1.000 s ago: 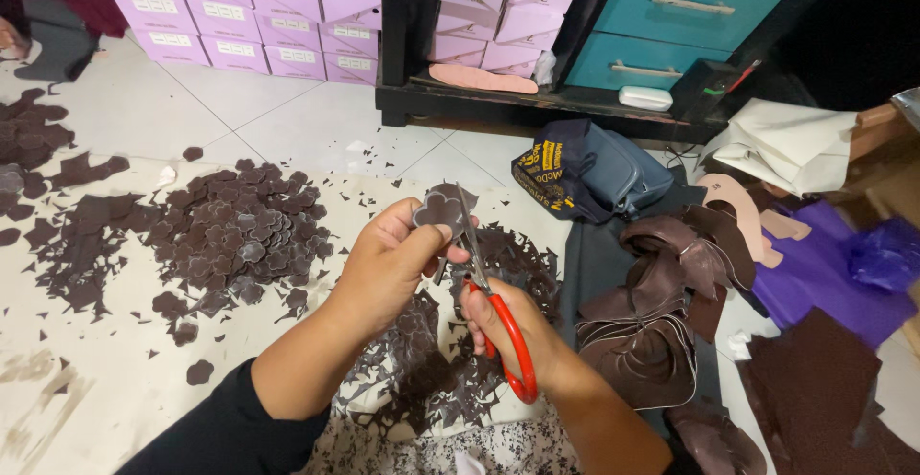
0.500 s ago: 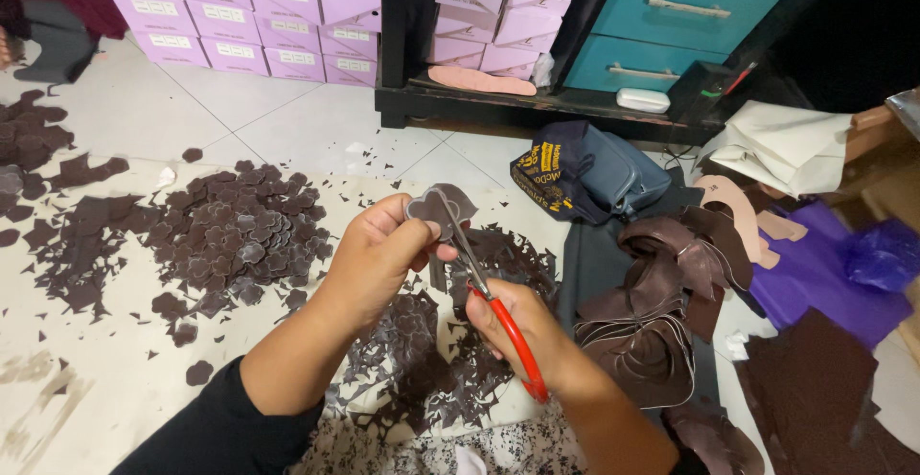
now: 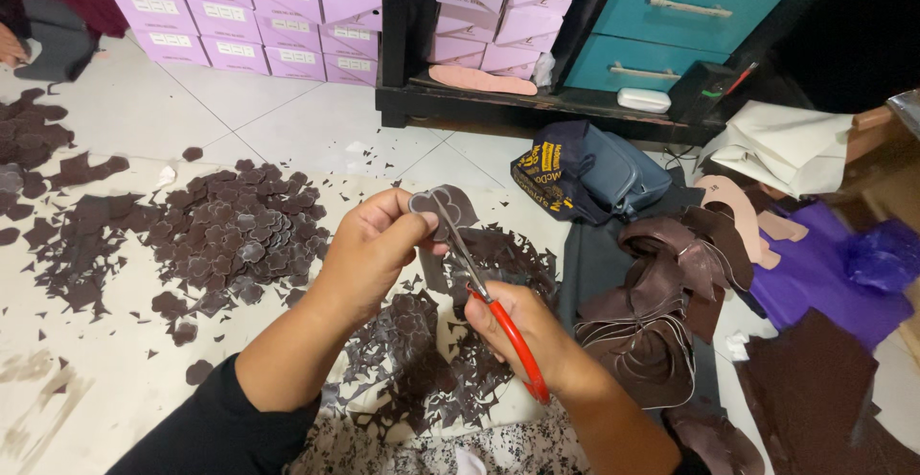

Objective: The person is cutting a dark brown material into flower-shaped pieces using red-handled scissors. They hold the material in their left hand and cut along the outlines with the scissors in their right hand, creating a pile of cut pieces on the floor.

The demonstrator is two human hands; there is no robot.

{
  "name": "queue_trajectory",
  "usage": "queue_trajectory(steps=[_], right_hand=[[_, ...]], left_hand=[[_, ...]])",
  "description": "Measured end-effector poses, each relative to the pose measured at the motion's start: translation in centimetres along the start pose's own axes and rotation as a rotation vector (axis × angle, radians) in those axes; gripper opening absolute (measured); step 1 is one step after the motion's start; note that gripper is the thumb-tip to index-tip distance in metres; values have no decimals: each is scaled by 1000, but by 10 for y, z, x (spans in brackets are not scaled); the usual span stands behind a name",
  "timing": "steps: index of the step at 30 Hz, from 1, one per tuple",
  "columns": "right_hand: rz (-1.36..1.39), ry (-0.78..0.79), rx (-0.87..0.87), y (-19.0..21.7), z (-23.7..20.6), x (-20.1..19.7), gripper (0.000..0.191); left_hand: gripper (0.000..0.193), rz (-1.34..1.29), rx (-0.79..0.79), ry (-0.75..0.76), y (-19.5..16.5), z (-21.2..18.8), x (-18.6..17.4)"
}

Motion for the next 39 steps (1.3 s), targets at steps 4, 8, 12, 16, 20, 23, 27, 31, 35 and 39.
queue_trajectory(steps=[4, 8, 12, 16, 20, 23, 27, 31, 35, 39], right_hand=[[-45, 23, 15, 0, 0, -1, 39], [44, 30, 33, -1, -1, 0, 40], [233, 55, 74, -2, 1, -1, 40], [282, 81, 80, -1, -1, -4, 42], [317, 107, 111, 3, -1, -6, 45], [320, 135, 119, 6, -3, -6, 46], [270, 165, 97, 8, -3, -6, 47], [281, 174, 76, 7, -5, -7, 48], [277, 92, 133, 4, -4, -5, 45], [241, 42, 125, 2, -3, -2, 43]], left_hand=[[7, 24, 73, 27, 4, 2, 2], [8, 31, 66, 31, 9, 2, 4], [10, 86, 74, 33, 8, 3, 3], [11, 127, 3, 62, 9, -1, 7], [13, 119, 1, 27, 7, 0, 8], [14, 123, 2, 16, 7, -1, 6], [14, 103, -4, 48, 11, -1, 7], [13, 108, 5, 50, 13, -1, 8], [14, 91, 6, 49, 11, -1, 10], [15, 85, -32, 24, 10, -2, 13]])
Point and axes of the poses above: each hand's wrist, its own z-axis towards the middle knuckle, its own x-axis out of the palm, y = z × x, the point moved 2 cm from there along z, towards the middle knuckle, and after that the axes turned 7 degrees about -y, right-handed, at the moved point
